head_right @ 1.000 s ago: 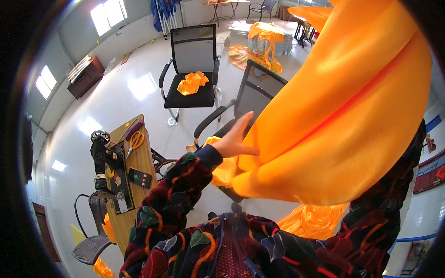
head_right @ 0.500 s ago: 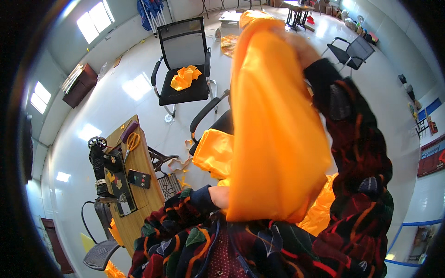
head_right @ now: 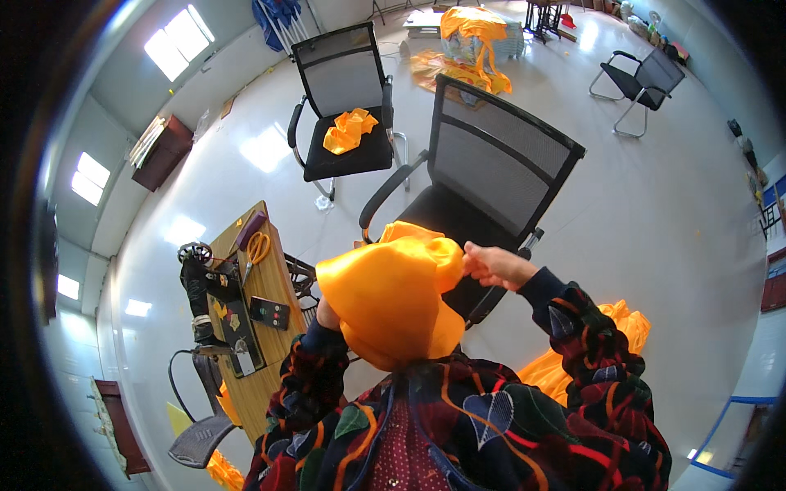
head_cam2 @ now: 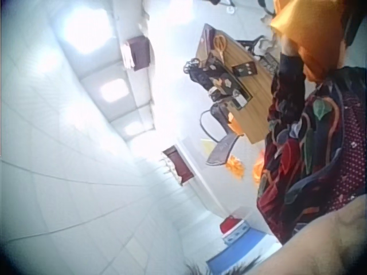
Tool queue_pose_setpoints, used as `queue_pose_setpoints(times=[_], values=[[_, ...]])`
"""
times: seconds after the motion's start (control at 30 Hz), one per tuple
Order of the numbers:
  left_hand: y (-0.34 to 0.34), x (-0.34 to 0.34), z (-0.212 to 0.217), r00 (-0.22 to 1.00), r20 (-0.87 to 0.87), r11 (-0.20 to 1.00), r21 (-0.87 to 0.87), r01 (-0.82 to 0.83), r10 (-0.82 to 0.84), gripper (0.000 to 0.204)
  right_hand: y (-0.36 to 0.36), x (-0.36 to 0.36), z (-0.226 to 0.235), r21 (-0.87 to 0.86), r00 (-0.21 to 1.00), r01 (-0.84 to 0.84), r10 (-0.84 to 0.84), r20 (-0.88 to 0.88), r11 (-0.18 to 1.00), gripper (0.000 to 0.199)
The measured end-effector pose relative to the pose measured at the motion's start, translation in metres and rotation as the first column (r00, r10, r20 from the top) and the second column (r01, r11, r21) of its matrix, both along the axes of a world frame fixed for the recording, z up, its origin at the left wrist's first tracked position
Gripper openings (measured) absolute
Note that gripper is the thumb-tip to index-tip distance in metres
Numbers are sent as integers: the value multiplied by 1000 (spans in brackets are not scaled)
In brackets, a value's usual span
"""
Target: The person folds multiple pieces of orange fabric by hand, smoothing and aligning edges, then places them on a nearby chair. A measuring tape is briefly handled and placed on the table.
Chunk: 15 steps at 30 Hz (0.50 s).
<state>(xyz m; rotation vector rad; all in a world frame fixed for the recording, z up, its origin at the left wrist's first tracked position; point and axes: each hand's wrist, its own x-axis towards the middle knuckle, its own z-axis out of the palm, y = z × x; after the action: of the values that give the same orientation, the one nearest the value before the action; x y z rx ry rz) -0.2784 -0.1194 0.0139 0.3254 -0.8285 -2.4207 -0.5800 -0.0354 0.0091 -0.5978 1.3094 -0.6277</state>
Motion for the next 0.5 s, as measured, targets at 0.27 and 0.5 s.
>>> queue_pose_setpoints(times=[0.27,0.5], values=[[8,-6,19,998,62,978,206,-41,29,43,-1,51,-22,-329,809,174,56,585,928,61],[14,-15,30,971,238,975,211,-72,21,34,-5,69,-18,-307,766,278,-17,642,910,56]])
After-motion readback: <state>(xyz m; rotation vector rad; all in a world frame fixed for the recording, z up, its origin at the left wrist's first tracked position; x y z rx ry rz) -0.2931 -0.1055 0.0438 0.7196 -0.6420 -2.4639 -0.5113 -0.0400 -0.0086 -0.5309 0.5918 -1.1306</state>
